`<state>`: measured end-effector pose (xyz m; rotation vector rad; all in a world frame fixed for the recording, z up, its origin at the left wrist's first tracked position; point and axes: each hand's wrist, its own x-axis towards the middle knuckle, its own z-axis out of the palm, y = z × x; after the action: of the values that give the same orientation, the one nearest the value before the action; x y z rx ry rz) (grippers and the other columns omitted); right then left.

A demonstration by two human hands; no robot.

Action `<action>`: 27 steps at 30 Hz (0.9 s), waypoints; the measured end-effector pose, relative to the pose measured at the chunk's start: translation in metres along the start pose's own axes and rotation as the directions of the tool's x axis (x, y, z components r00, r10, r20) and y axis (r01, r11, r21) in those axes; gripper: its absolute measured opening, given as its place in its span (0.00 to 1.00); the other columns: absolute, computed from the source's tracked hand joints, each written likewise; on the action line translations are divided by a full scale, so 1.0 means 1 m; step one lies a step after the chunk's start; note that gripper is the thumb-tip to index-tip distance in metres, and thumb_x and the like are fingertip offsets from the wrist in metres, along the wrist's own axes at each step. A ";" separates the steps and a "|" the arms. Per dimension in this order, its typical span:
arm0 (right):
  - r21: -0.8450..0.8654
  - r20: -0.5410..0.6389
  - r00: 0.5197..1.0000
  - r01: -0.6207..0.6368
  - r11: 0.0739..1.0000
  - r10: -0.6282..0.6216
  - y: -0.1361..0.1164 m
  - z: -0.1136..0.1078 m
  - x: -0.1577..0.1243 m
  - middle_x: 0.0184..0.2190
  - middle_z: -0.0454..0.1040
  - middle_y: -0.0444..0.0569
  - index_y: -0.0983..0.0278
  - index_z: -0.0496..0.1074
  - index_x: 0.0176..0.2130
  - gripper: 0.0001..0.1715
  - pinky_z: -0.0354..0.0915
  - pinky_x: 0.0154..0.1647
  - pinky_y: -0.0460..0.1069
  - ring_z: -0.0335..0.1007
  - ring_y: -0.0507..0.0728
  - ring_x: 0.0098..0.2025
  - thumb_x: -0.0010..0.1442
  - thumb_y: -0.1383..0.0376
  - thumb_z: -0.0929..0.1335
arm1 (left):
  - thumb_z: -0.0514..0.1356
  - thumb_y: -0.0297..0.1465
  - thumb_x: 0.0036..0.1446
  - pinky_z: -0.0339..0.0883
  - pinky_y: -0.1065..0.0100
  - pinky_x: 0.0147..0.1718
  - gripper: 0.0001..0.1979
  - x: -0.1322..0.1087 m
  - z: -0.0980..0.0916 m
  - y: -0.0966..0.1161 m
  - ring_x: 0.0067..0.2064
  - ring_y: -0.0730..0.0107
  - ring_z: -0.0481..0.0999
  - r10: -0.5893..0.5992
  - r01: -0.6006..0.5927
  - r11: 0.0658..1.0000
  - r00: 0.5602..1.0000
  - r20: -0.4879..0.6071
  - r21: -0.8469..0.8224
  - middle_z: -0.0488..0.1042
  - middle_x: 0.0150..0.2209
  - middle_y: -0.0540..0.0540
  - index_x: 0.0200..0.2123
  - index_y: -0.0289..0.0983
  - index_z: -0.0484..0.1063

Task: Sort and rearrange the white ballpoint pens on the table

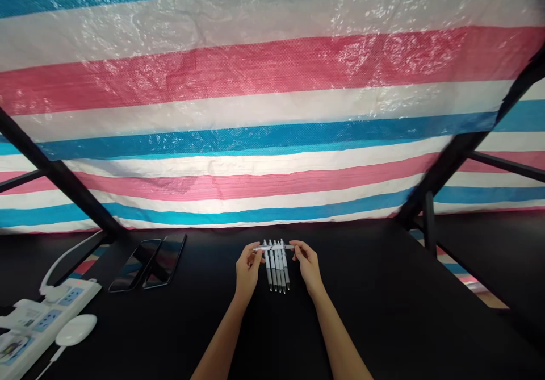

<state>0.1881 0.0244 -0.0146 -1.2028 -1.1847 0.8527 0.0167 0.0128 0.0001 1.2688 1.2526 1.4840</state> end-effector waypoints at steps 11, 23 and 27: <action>0.007 0.006 0.999 0.035 0.999 -0.036 -0.009 -0.001 -0.005 0.25 0.69 0.47 0.65 0.73 0.35 0.17 0.60 0.25 0.48 0.62 0.52 0.23 0.55 0.56 0.62 | 0.53 0.45 0.56 0.56 0.72 0.23 0.23 -0.001 -0.003 0.005 0.19 0.74 0.62 -0.024 0.030 0.995 0.998 -0.061 0.093 0.62 0.15 0.51 0.15 0.38 0.61; 0.218 -0.230 0.966 -0.067 0.974 0.118 -0.007 -0.013 0.001 0.20 0.65 0.44 0.64 0.73 0.29 0.15 0.57 0.25 0.47 0.59 0.52 0.22 0.50 0.55 0.65 | 0.52 0.45 0.56 0.57 0.72 0.23 0.23 0.011 -0.021 0.002 0.20 0.75 0.60 -0.051 0.050 0.999 0.989 -0.141 -0.015 0.57 0.15 0.53 0.15 0.38 0.56; 0.219 -0.231 0.965 -0.076 0.973 0.127 -0.006 -0.014 0.001 0.21 0.66 0.45 0.64 0.72 0.28 0.14 0.57 0.25 0.47 0.59 0.52 0.22 0.49 0.56 0.65 | 0.53 0.44 0.56 0.57 0.72 0.22 0.23 0.013 -0.024 0.003 0.20 0.75 0.59 -0.053 0.046 0.998 0.990 -0.134 -0.051 0.56 0.15 0.54 0.15 0.38 0.55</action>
<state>0.2009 0.0208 -0.0084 -1.1658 -0.8191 0.8562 -0.0087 0.0204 0.0055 1.1136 1.3184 1.5765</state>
